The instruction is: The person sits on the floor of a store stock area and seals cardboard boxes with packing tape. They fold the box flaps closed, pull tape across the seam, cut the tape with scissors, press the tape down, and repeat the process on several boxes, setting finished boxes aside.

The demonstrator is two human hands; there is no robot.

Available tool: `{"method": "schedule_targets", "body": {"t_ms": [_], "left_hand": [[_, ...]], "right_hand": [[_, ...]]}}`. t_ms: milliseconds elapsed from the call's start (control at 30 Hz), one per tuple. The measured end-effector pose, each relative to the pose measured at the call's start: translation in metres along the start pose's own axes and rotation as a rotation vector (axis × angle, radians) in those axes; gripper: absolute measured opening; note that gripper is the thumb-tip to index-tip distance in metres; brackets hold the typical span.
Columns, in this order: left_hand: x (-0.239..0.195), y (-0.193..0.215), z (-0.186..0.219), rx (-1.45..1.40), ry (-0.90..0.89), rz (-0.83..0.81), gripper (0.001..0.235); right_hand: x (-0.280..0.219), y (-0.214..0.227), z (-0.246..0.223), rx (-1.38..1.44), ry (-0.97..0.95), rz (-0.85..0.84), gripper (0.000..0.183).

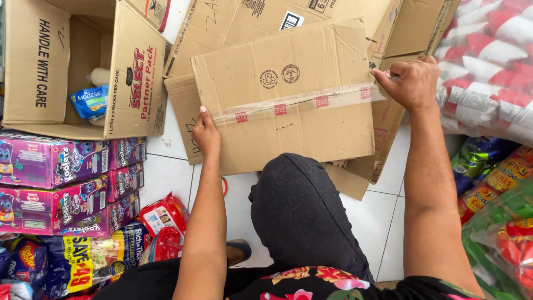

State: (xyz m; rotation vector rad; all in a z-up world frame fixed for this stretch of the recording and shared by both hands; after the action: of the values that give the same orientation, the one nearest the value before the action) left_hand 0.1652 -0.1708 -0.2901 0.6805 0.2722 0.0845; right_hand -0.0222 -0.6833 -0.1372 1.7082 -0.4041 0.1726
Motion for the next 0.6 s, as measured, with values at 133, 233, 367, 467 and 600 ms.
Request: {"method": "schedule_targets", "body": {"t_ms": [133,233,367,467,600], "left_hand": [[0.002,0.001,-0.004,0.011,0.011,0.018,0.065],[0.003,0.002,0.000,-0.029,-0.054,0.033,0.064],[0.000,0.002,0.003,-0.016,-0.029,0.013,0.064],[-0.014,0.007,0.021,0.036,0.003,-0.053,0.061],[-0.034,0.004,0.061,0.487,-0.525,0.272,0.077]], "right_hand": [[-0.002,-0.012,0.003,-0.018,0.017,0.004,0.053],[-0.006,-0.022,0.007,-0.001,0.004,0.016,0.052],[-0.012,-0.049,0.021,0.057,-0.063,0.037,0.046],[-0.006,-0.051,0.012,0.193,-0.131,0.043,0.029],[0.005,-0.002,-0.053,0.054,-0.190,0.276,0.038]]}}
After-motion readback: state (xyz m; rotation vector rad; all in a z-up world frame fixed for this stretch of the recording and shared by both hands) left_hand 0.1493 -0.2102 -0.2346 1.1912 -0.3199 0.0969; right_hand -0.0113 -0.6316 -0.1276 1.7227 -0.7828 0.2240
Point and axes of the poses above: each hand's wrist, its own x-axis towards the middle knuckle, its own y-axis out of the back of the hand, z = x × y, the point moved 9 cm from there along x, towards the middle knuckle, and after that the axes turned 9 degrees about x, right-handed, at the moved point
